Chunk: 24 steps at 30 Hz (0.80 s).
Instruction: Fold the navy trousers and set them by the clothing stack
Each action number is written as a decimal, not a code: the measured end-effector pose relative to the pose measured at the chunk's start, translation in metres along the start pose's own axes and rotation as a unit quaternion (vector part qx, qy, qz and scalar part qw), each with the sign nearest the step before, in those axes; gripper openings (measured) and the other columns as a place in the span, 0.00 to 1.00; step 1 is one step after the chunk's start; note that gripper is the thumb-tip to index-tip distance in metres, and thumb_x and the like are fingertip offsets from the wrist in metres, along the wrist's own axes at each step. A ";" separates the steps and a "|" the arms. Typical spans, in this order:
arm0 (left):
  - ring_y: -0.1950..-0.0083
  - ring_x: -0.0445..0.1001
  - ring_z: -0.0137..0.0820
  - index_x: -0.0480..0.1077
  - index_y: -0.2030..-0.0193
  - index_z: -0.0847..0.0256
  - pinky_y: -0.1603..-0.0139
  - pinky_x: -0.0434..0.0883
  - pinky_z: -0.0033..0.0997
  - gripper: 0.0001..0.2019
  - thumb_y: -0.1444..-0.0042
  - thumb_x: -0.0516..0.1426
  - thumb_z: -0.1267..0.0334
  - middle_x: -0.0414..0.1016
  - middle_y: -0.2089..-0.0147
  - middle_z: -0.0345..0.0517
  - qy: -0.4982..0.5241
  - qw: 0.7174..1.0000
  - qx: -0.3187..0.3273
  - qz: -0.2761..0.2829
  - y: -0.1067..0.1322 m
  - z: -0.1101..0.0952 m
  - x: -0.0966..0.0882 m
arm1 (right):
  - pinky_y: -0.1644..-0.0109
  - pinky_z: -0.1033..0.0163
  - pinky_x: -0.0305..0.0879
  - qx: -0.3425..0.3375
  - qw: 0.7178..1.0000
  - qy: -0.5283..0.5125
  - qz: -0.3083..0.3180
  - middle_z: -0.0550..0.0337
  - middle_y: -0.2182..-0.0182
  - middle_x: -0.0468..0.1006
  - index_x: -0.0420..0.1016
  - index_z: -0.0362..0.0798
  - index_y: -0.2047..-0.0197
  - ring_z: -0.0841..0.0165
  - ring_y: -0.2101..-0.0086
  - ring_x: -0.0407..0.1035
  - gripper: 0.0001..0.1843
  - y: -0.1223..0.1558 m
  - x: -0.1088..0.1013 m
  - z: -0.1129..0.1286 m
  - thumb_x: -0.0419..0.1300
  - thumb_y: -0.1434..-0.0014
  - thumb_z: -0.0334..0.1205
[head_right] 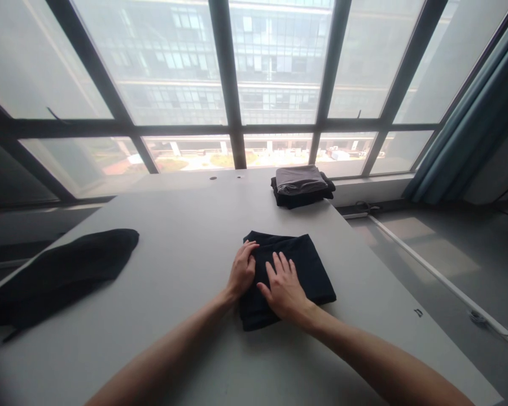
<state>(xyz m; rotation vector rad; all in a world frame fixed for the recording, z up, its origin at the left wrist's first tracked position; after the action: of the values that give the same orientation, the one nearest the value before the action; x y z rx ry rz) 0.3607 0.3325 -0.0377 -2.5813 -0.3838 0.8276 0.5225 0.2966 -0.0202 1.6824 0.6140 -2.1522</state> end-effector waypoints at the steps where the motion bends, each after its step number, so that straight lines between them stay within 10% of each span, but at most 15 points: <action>1: 0.32 0.68 0.40 0.75 0.47 0.60 0.29 0.62 0.49 0.19 0.39 0.48 0.74 0.76 0.39 0.54 0.036 0.999 -0.028 -0.022 -0.004 0.006 -0.003 | 0.27 0.39 0.41 -0.007 1.000 -0.006 0.020 0.37 0.26 0.49 0.60 0.38 0.27 0.47 0.27 0.40 0.38 -0.001 0.005 0.013 0.48 0.29 0.56; 6: 0.44 0.75 0.40 0.75 0.52 0.59 0.36 0.68 0.46 0.15 0.38 0.49 0.69 0.79 0.47 0.52 0.144 0.976 -0.140 -0.084 -0.012 0.026 -0.012 | 0.30 0.26 0.30 -0.025 0.999 -0.012 0.047 0.32 0.26 0.39 0.49 0.36 0.23 0.35 0.28 0.29 0.57 0.003 0.024 0.051 0.54 0.40 0.71; 11: 0.46 0.75 0.40 0.74 0.54 0.58 0.39 0.69 0.44 0.16 0.32 0.46 0.58 0.79 0.50 0.51 0.159 0.970 -0.141 -0.119 -0.010 0.024 -0.014 | 0.30 0.28 0.27 -0.032 0.998 -0.002 0.045 0.37 0.25 0.37 0.47 0.44 0.22 0.37 0.27 0.28 0.56 0.007 0.030 0.045 0.58 0.42 0.68; 24: 0.51 0.76 0.41 0.73 0.54 0.59 0.46 0.71 0.42 0.18 0.31 0.45 0.53 0.79 0.54 0.51 0.137 0.976 -0.138 -0.098 -0.007 0.024 -0.011 | 0.28 0.37 0.41 0.005 0.998 0.062 0.017 0.45 0.25 0.49 0.54 0.49 0.23 0.47 0.28 0.42 0.41 -0.072 0.001 -0.096 0.54 0.35 0.53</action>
<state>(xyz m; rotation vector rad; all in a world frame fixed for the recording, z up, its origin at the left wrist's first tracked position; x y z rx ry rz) 0.3366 0.3419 -0.0466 -2.8005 -0.6954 0.3626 0.5638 0.4084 -0.0322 1.8299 0.6047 -2.0419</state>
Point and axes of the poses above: each hand's wrist, its own y-axis away from the middle knuckle, its own x-axis out of the palm, z = x × y, the point moved 3 cm from there along -y, towards the middle knuckle
